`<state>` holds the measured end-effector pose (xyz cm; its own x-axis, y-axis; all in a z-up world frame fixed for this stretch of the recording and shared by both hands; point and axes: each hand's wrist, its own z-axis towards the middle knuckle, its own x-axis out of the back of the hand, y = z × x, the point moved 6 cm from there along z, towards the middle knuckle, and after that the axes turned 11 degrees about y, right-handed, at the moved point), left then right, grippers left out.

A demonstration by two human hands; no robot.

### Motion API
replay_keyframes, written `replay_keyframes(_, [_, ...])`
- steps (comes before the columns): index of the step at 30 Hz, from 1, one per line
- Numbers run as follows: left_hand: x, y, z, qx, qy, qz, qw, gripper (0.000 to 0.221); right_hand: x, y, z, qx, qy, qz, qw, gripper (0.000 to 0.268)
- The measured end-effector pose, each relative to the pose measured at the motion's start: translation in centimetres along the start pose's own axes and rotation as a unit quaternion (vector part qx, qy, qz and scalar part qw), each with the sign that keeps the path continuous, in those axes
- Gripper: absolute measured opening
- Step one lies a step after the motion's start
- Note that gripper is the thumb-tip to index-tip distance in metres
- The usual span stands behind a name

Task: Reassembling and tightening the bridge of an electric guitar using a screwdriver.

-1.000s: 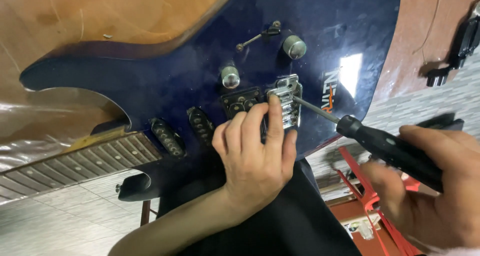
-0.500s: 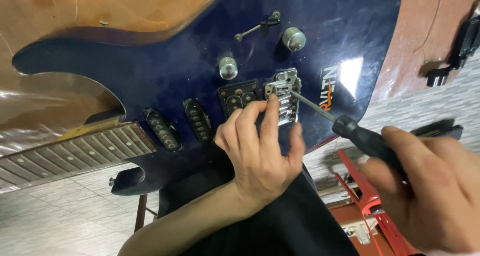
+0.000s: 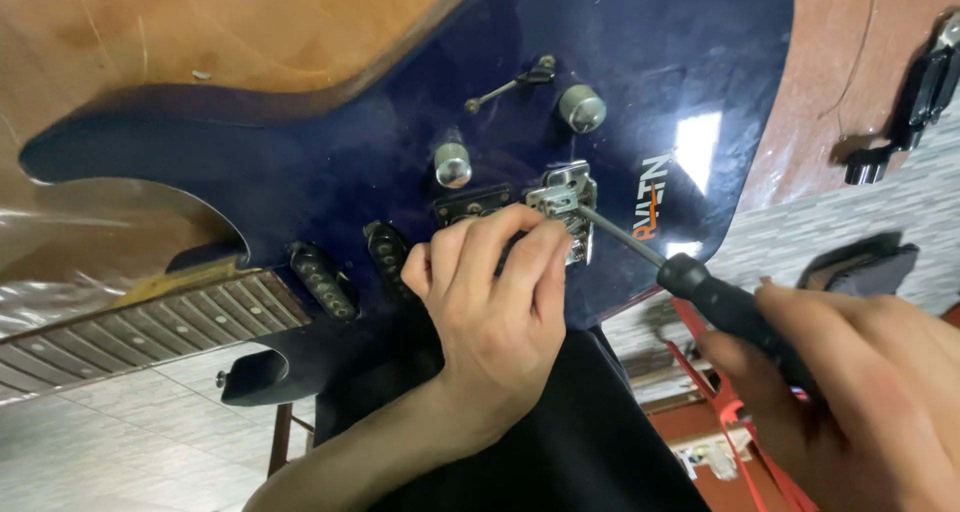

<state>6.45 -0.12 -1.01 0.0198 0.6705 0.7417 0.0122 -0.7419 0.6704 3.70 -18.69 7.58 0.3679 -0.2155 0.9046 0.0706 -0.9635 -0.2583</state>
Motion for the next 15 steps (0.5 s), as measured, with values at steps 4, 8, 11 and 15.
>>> replay_keyframes(4, [0.1, -0.1, -0.1, -0.035, 0.045, -0.012, 0.998, 0.01, 0.1, -0.2, 0.5, 0.038, 0.026, 0.093, 0.995, 0.025])
replay_keyframes(8, [0.1, -0.1, 0.1, -0.056, 0.066, -0.032, 0.996, 0.011, 1.0, -0.9, 1.0, 0.032, 0.018, 0.063, 0.997, 0.028])
replay_keyframes(11, [0.0, -0.3, 0.1, -0.067, 0.082, -0.034, 0.994, 0.013, 0.7, -0.4, -0.4, -0.053, 0.045, 0.089, 0.994, 0.029])
replay_keyframes(15, [-0.3, -0.5, 0.0, -0.075, 0.098, -0.038, 0.992, 0.012, 0.2, 0.6, -1.3, -0.097, -0.033, 0.065, 0.993, 0.063])
